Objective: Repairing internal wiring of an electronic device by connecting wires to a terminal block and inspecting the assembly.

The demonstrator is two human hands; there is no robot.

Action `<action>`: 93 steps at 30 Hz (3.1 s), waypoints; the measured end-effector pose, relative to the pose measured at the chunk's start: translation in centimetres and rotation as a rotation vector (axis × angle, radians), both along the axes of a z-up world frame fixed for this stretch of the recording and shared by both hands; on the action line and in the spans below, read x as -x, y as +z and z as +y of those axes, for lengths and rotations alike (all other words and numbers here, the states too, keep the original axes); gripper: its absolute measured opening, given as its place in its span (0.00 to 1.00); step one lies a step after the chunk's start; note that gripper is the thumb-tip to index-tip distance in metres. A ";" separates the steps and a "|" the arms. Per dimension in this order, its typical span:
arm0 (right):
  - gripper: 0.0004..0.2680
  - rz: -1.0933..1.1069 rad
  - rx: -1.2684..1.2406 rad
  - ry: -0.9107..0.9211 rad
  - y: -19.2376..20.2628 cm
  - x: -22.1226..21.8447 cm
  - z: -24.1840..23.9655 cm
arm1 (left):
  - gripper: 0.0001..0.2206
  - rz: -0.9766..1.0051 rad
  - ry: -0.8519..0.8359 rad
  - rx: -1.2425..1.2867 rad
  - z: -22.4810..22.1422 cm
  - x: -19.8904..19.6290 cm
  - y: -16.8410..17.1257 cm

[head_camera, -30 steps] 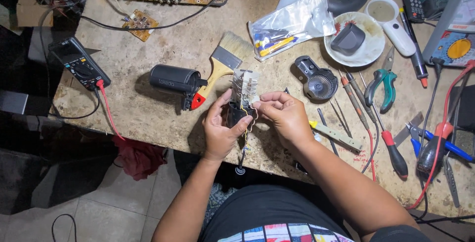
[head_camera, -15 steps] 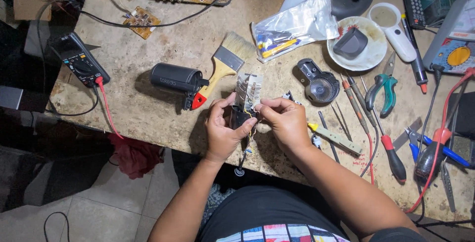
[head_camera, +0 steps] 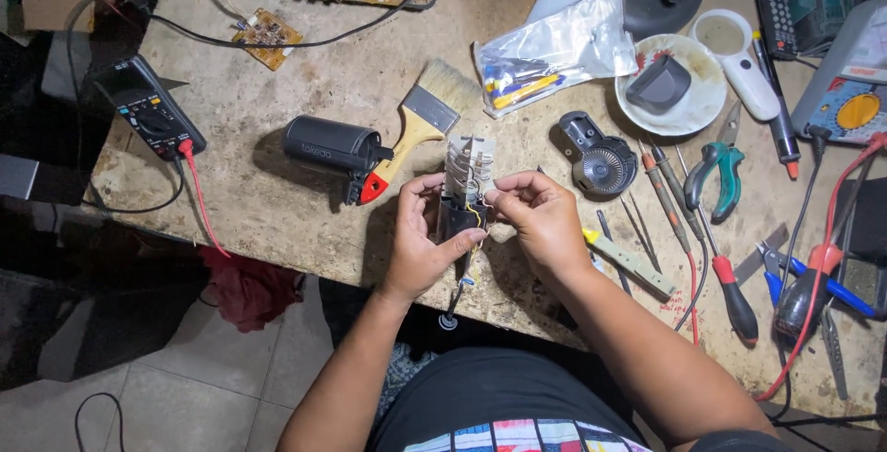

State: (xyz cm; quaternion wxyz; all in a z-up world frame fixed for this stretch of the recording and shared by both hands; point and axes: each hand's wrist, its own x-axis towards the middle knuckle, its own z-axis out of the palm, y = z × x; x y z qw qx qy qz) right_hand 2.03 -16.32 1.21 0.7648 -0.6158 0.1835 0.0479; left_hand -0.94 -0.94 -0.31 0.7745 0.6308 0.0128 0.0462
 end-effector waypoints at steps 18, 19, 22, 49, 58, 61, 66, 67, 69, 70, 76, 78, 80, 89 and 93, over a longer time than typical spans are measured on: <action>0.09 0.002 -0.033 0.024 -0.2 0.0 0.0 | 0.06 0.144 0.237 0.136 -1.2 -3.0 -0.2; 0.09 0.002 -0.034 0.020 -0.3 0.0 -0.1 | 0.06 0.145 0.233 0.135 -1.4 -2.9 -0.3; 0.09 0.007 -0.029 0.022 -0.1 0.0 -0.1 | 0.05 0.135 0.261 0.134 -1.7 -2.6 -0.5; 0.05 -0.143 0.260 0.099 2.1 0.1 -0.1 | 0.07 0.104 0.353 0.164 -2.2 -2.6 -0.3; 0.09 -0.056 0.035 -0.001 0.9 0.1 0.2 | 0.05 0.119 0.350 0.193 -2.2 -2.6 0.5; 0.09 -0.053 0.065 0.008 0.8 0.2 0.1 | 0.05 0.130 0.342 0.192 -2.2 -2.5 0.6; 0.10 -0.109 0.028 0.006 -1.6 -0.1 0.5 | 0.05 0.116 0.334 0.172 -2.1 -2.8 -0.7; 0.10 -0.109 0.027 0.005 -1.4 0.1 0.5 | 0.05 0.115 0.333 0.171 -2.0 -2.7 -0.7; 0.08 -0.127 0.051 -0.003 -0.8 0.3 0.4 | 0.05 0.115 0.348 0.148 -1.9 -2.7 -0.6; 0.08 -0.127 0.049 -0.006 -0.9 0.3 0.4 | 0.05 0.115 0.346 0.146 -1.9 -2.7 -0.4; 0.06 -0.193 0.144 0.018 0.9 1.2 0.5 | 0.05 0.107 0.301 0.163 -1.8 -2.3 0.6; 0.05 -0.225 0.190 0.044 1.6 1.5 0.6 | 0.05 0.114 0.282 0.196 -1.8 -2.0 0.8; 0.05 -0.277 0.240 0.076 1.8 1.7 0.5 | 0.04 0.115 0.272 0.227 -1.6 -2.1 -0.3; 0.06 -0.735 0.410 0.199 3.5 2.4 0.6 | 0.03 0.291 0.292 0.566 -1.2 -2.4 1.9; 0.05 -0.928 0.569 0.216 3.7 2.7 0.5 | 0.05 0.452 0.318 0.726 -2.2 -2.3 -0.8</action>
